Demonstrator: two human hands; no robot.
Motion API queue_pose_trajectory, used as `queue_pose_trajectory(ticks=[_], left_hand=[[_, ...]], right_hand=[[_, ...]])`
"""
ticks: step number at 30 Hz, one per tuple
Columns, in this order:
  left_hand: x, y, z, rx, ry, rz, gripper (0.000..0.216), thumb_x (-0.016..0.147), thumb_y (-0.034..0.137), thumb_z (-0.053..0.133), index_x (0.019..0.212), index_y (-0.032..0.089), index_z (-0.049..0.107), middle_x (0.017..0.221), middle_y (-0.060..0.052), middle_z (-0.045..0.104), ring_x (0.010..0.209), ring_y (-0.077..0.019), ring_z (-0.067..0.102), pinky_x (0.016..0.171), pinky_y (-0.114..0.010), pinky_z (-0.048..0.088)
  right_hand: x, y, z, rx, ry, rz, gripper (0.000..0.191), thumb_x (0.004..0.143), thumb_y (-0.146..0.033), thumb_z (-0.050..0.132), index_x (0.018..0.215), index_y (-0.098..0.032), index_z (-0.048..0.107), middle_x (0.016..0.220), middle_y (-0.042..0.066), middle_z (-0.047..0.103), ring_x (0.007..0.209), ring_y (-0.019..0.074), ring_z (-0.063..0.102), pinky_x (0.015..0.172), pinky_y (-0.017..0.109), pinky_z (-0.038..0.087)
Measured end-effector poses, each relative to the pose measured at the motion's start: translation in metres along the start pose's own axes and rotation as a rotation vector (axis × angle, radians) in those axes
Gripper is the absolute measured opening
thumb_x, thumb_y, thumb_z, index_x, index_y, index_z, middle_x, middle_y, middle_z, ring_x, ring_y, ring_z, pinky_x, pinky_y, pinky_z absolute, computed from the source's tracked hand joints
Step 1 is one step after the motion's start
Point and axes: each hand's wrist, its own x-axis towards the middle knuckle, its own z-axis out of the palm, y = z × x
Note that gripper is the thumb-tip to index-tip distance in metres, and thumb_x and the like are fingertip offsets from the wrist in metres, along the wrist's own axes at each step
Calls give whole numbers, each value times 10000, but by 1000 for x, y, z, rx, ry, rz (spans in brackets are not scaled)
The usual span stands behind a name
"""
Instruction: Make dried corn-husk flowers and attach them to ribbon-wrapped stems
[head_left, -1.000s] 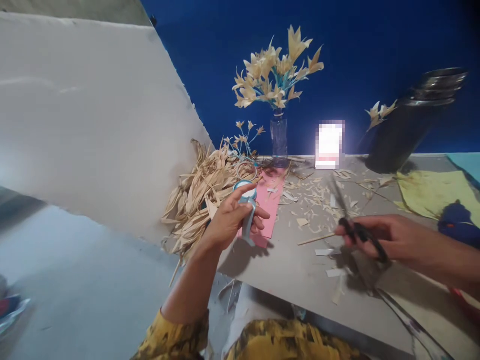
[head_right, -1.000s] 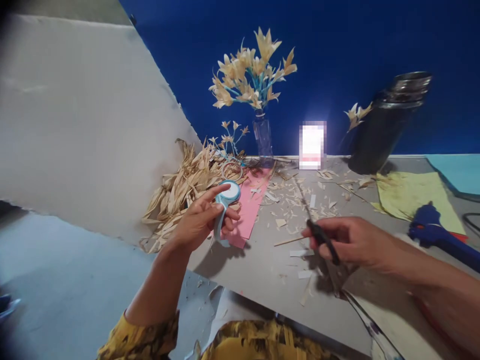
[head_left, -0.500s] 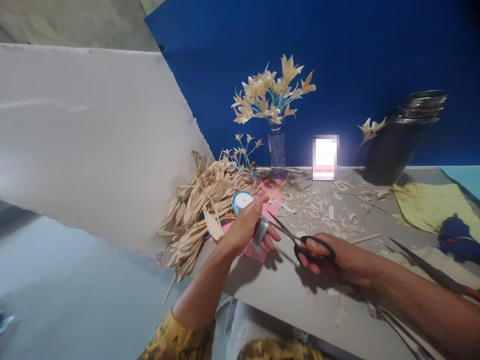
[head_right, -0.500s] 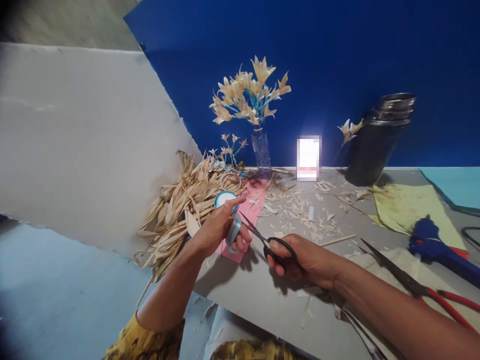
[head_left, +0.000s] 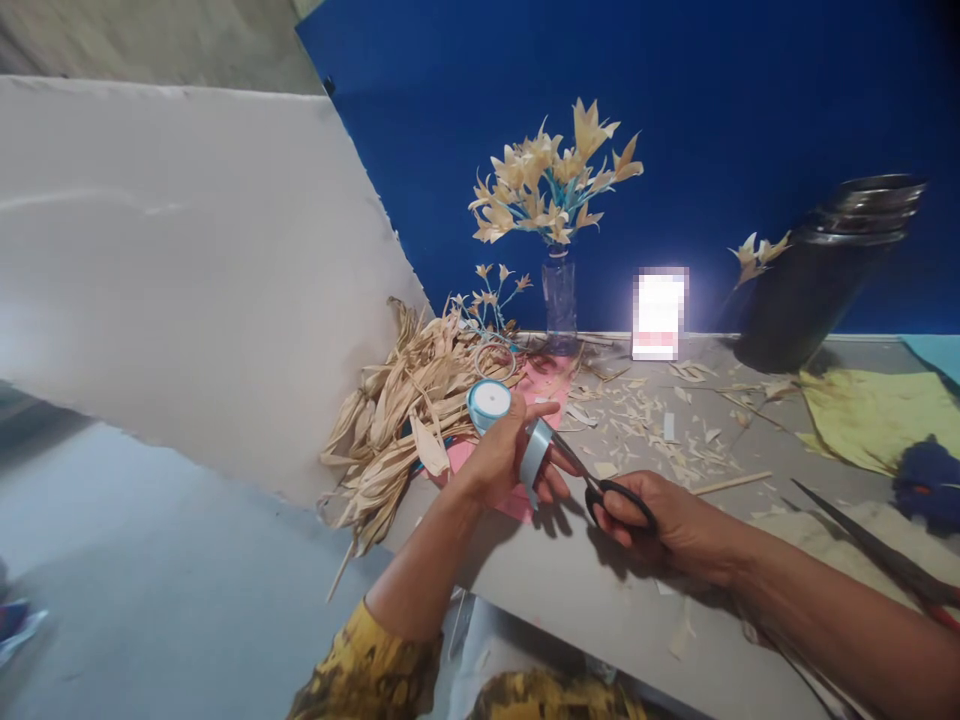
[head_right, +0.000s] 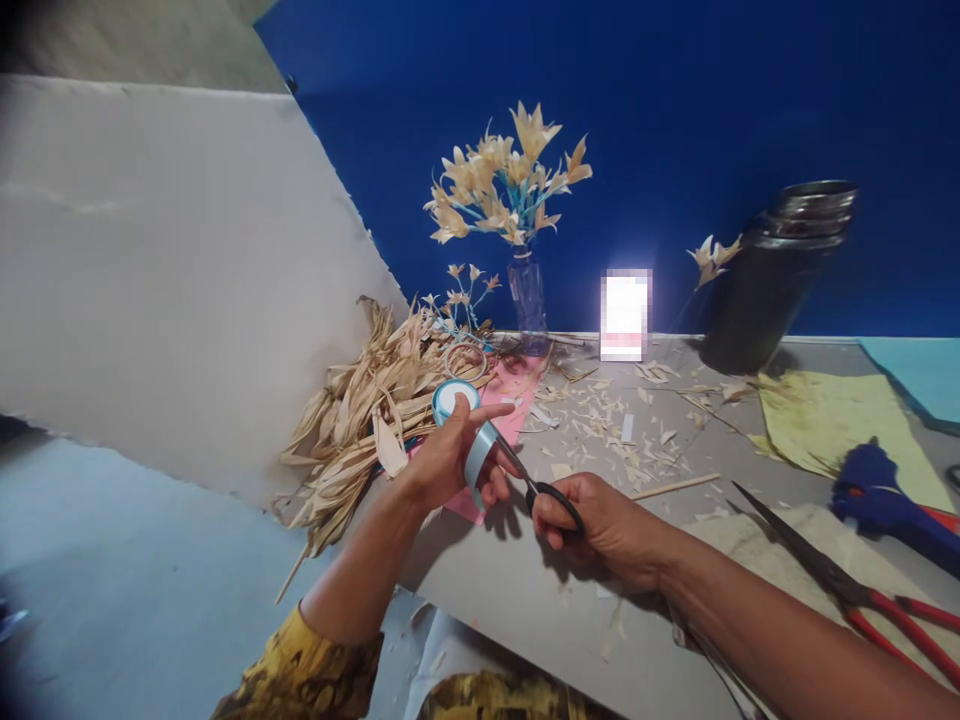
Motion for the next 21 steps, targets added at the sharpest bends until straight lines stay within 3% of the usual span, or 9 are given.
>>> queue_pose_trajectory(ticks=[4, 7, 11, 16, 21], left_hand=[[-6, 0, -4, -27, 155, 60, 939, 870, 820, 366, 1573, 204, 277, 851, -138, 765, 670, -272, 753, 596, -356, 582], [-14, -4, -7, -66, 256, 111, 885, 860, 787, 473, 1478, 159, 388, 801, -109, 740, 685, -277, 756, 639, -380, 600], [-24, -14, -6, -56, 278, 103, 684, 794, 665, 697, 1193, 127, 560, 779, -104, 735, 662, -253, 744, 615, -350, 592], [-35, -21, -4, 91, 305, 42, 489, 665, 401, 882, 985, 141, 619, 756, -92, 747, 645, -219, 732, 610, -306, 562], [-30, -12, -1, 114, 368, 167, 522, 730, 519, 818, 1042, 140, 643, 810, -58, 728, 685, -150, 688, 672, -271, 533]], right_hand=[[3, 2, -4, 155, 36, -48, 561, 672, -684, 797, 680, -167, 580, 556, -47, 468, 445, 44, 239, 422, 215, 130], [3, 4, -7, 238, 65, -67, 575, 658, -689, 822, 703, -155, 612, 573, -41, 465, 470, 48, 219, 422, 207, 126], [4, 7, -9, 277, 73, -78, 577, 660, -678, 838, 713, -141, 634, 599, -32, 482, 475, 40, 237, 419, 192, 137], [5, 11, -10, 269, 76, -84, 547, 711, -659, 814, 722, -140, 640, 615, -27, 494, 474, 40, 252, 424, 194, 148], [4, 13, -7, 146, 90, -83, 556, 716, -677, 789, 698, -156, 595, 598, -37, 489, 464, 41, 279, 430, 202, 157]])
